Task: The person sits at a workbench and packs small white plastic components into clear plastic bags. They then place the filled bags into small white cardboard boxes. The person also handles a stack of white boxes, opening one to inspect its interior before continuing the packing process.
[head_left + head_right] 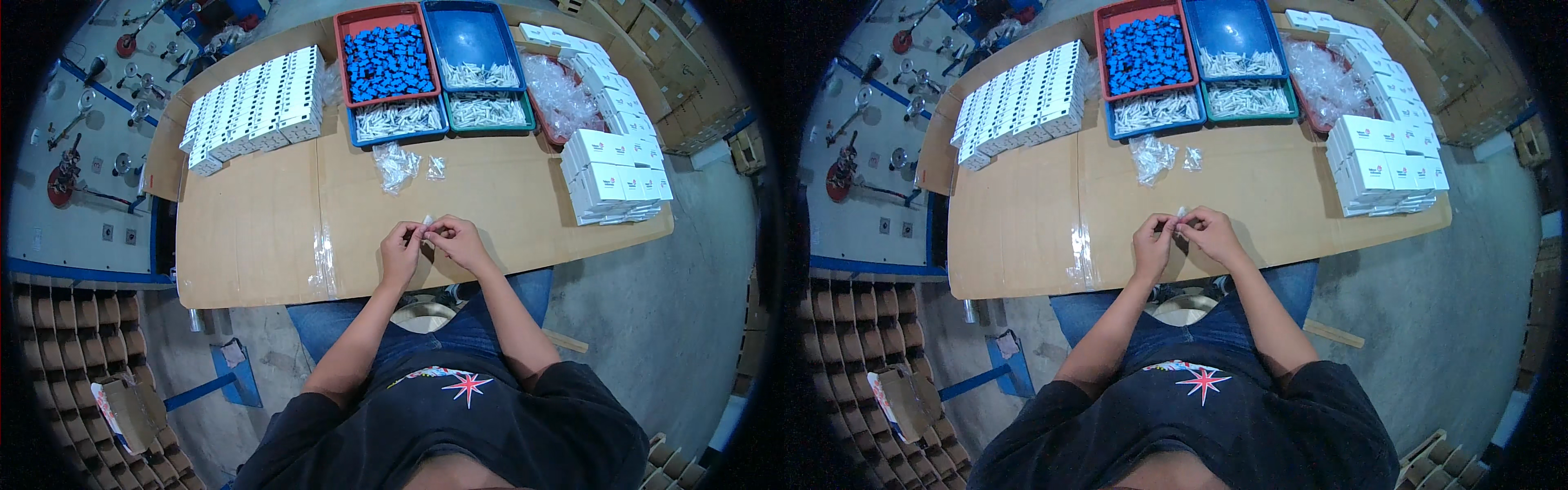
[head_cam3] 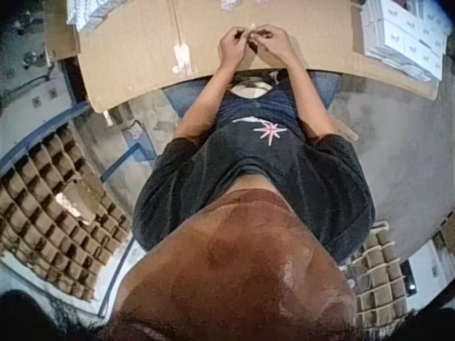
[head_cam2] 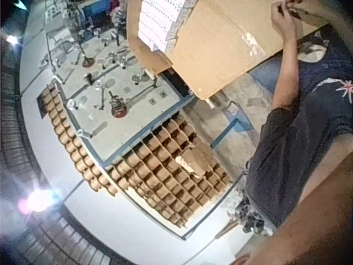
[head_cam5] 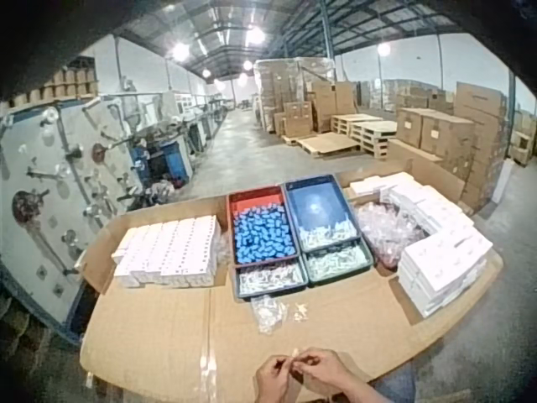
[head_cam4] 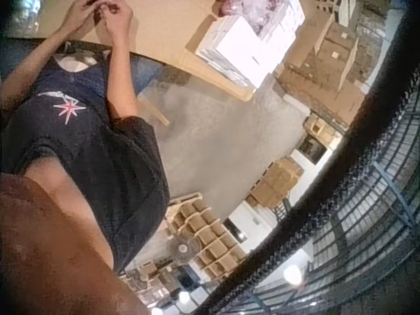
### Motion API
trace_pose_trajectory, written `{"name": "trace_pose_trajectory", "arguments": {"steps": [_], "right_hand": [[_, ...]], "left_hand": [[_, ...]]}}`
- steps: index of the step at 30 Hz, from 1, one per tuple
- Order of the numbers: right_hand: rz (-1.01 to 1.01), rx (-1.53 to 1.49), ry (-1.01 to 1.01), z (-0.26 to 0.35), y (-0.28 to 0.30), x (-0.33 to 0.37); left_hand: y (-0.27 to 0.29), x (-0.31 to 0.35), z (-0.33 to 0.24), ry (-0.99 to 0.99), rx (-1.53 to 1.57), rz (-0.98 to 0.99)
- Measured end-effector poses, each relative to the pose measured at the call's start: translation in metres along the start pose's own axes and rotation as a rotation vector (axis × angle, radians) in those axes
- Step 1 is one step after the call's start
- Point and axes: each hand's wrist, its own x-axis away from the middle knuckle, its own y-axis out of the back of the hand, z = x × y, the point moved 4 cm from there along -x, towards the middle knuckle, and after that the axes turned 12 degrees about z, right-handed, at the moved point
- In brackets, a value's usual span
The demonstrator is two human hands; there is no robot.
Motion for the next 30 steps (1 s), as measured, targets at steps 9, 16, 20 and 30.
{"name": "trace_pose_trajectory", "arguments": {"steps": [9,16,20,30], "right_hand": [[-0.082,0.067,0.056,0.0,0.001,0.0],[-0.109,0.112,0.118,-0.002,0.002,0.0],[-0.153,0.15,0.157,0.001,0.002,-0.001],[-0.294,0.336,0.21,0.029,-0.007,0.008]], "left_hand": [[-0.003,0.0,-0.009,-0.066,-0.04,0.016],[-0.004,0.001,-0.01,-0.113,-0.118,-0.011],[-0.006,0.001,-0.012,-0.132,-0.149,-0.02],[-0.009,-0.001,0.0,-0.214,-0.336,-0.016]]}}
